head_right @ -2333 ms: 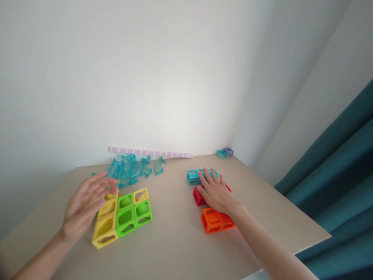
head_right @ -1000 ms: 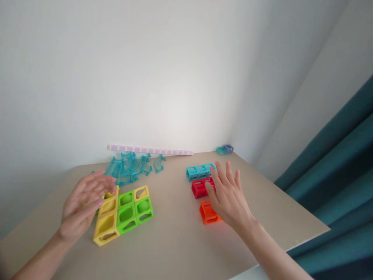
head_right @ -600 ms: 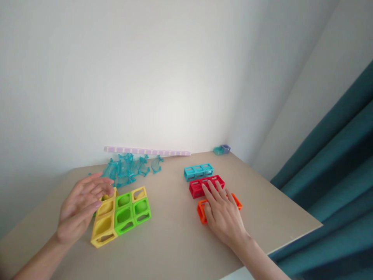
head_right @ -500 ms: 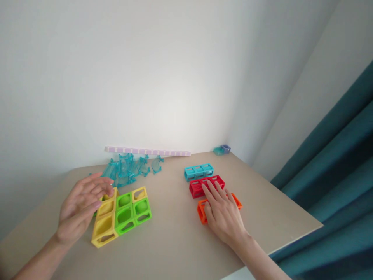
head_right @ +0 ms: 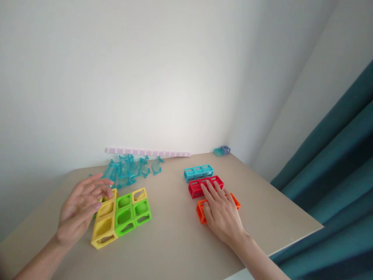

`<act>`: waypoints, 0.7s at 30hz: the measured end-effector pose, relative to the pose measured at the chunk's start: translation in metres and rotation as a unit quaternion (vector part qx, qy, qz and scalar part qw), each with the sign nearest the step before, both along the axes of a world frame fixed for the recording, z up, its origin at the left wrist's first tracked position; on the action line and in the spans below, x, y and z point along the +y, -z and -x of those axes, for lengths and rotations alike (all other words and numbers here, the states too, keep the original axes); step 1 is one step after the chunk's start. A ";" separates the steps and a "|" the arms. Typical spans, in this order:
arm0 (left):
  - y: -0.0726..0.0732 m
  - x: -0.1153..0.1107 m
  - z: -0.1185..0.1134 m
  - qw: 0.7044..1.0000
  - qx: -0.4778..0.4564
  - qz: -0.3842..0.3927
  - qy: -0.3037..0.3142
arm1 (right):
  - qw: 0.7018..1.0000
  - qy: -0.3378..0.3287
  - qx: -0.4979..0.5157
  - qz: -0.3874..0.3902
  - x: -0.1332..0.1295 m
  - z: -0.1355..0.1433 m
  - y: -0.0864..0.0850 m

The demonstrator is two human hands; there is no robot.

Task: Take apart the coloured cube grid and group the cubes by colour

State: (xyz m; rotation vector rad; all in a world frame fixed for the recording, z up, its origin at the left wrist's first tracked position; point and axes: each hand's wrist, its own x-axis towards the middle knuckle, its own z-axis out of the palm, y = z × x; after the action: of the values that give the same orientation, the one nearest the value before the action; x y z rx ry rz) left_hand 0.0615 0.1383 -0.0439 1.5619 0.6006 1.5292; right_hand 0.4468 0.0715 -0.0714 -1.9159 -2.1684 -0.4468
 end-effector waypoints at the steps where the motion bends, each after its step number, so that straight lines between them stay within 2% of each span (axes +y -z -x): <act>1: 0.000 0.000 0.000 1.000 0.000 -0.001 -0.001 | 1.000 0.001 -0.001 -0.003 0.001 0.000 0.000; 15: -0.001 -0.001 0.001 1.000 -0.005 -0.001 0.001 | 1.000 -0.019 -0.005 -0.007 0.004 -0.008 0.006; 18: -0.001 -0.001 0.000 1.000 -0.006 0.000 -0.002 | 0.999 -0.030 0.022 -0.007 0.007 -0.010 0.007; 21: -0.002 -0.001 -0.001 1.000 -0.007 -0.007 -0.005 | 0.992 -0.040 0.103 -0.054 0.001 -0.008 -0.007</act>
State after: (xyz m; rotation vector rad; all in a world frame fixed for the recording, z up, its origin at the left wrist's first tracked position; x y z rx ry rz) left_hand 0.0624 0.1369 -0.0415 1.5600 0.5911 1.5541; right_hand 0.4544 0.0725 -0.0647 -1.7288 -2.0361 -0.3282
